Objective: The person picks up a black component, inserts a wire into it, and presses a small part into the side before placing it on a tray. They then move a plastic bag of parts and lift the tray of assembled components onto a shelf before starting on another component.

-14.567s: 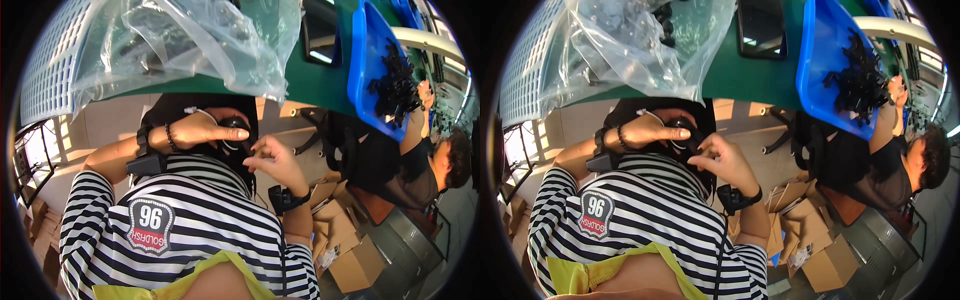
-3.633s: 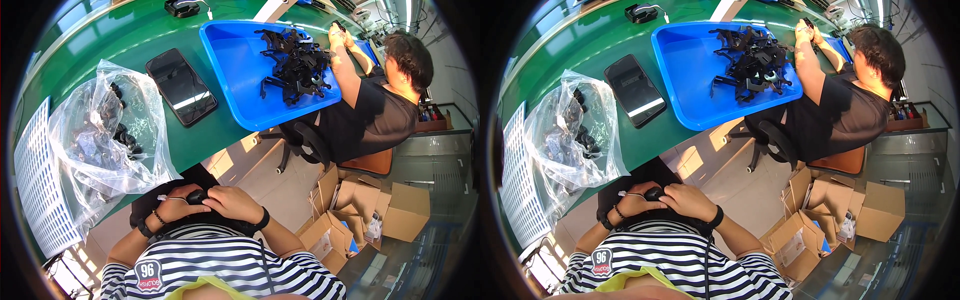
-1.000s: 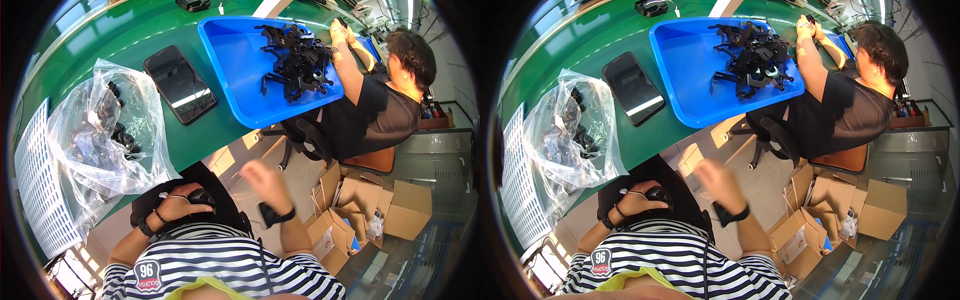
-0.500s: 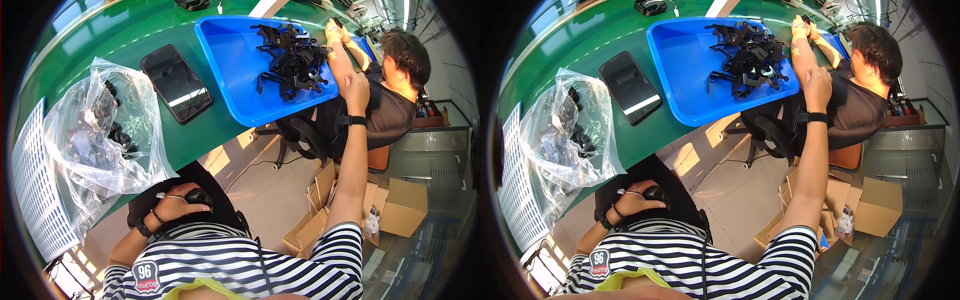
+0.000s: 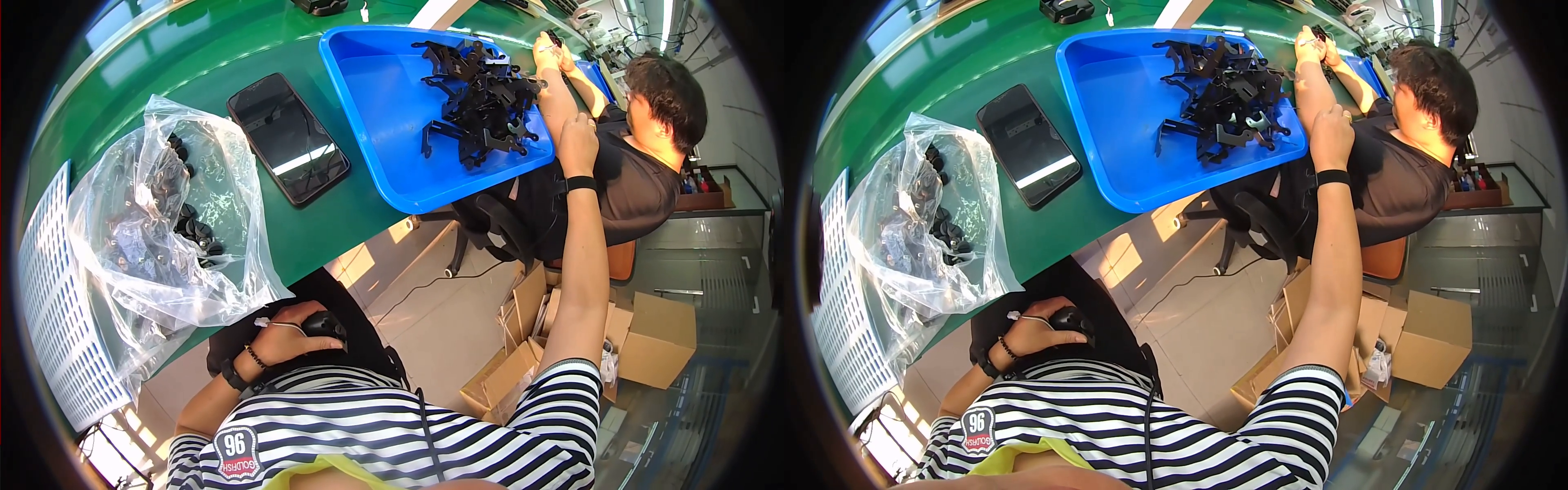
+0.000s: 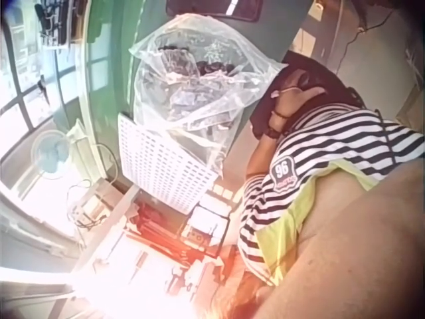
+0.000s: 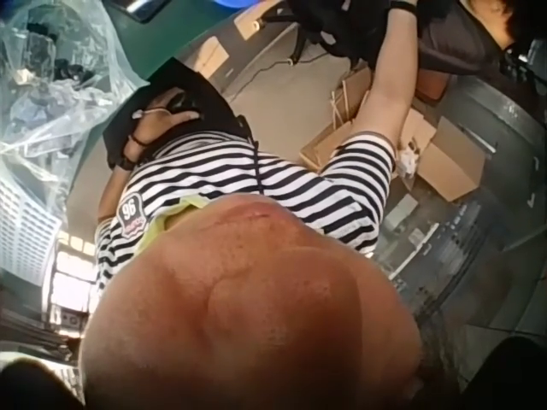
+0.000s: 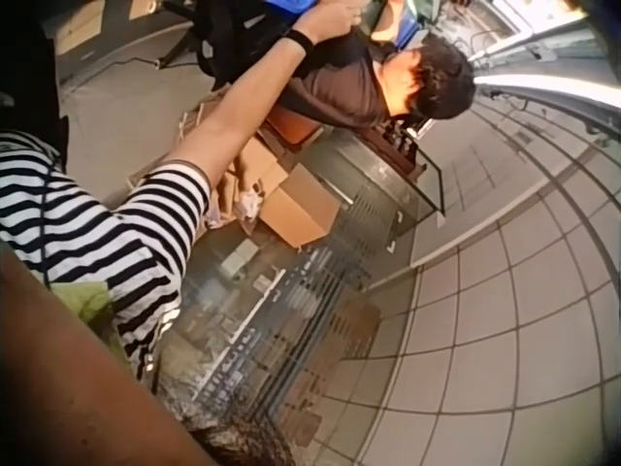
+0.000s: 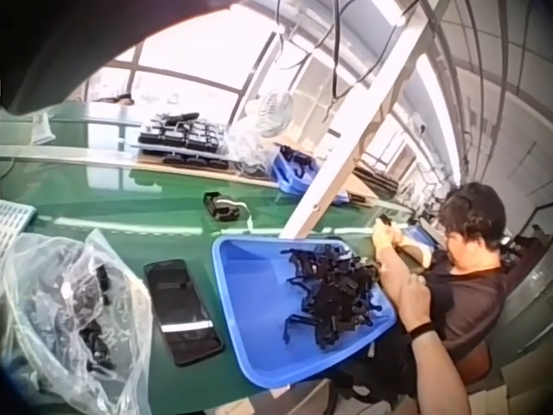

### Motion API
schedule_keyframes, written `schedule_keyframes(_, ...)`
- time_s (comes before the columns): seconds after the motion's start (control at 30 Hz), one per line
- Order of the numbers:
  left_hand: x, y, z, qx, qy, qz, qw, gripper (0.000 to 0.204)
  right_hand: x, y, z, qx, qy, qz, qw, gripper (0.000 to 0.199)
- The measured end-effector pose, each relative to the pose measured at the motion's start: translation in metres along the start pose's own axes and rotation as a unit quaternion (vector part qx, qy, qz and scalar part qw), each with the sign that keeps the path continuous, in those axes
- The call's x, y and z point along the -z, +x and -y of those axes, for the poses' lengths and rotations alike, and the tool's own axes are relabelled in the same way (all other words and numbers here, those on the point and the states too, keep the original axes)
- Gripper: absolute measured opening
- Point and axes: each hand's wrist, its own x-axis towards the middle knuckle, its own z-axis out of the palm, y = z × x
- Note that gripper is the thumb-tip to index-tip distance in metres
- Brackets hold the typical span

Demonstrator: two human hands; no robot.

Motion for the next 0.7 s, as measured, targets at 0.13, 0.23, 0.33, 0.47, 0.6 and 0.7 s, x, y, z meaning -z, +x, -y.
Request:
schedule_keyframes(0.13, 0.0, 0.0, 0.002, -0.007, -0.005, -0.001, 1.0, 0.048, 0.0, 0.003, -0.002, 0.004, -0.006, -0.002, 1.0, 0.008)
schedule_keyframes(0.23, -0.002, 0.002, 0.0, -0.017, -0.008, 0.006, 1.0, 0.048, 0.005, -0.006, -0.018, -0.01, -0.007, -0.006, 1.0, 0.008)
schedule_keyframes(0.33, 0.001, -0.001, 0.001, -0.004, -0.007, -0.004, 1.0, 0.048, 0.075, -0.015, -0.008, -0.045, 0.128, -0.072, 0.988, 0.012)
schedule_keyframes(0.47, 0.001, -0.001, 0.0, 0.003, -0.006, 0.004, 1.0, 0.049, 0.224, -0.082, 0.063, 0.004, 0.656, 0.112, 0.747, 0.007)
schedule_keyframes(0.6, 0.001, 0.003, -0.004, -0.004, -0.008, 0.015, 1.0, 0.05, 0.262, -0.175, 0.154, 0.211, 0.73, 0.317, 0.567, 0.033)
schedule_keyframes(0.7, 0.001, 0.0, -0.004, -0.005, 0.0, 0.011, 1.0, 0.051, 0.264, -0.218, 0.213, 0.175, 0.766, 0.291, 0.545, 0.035)
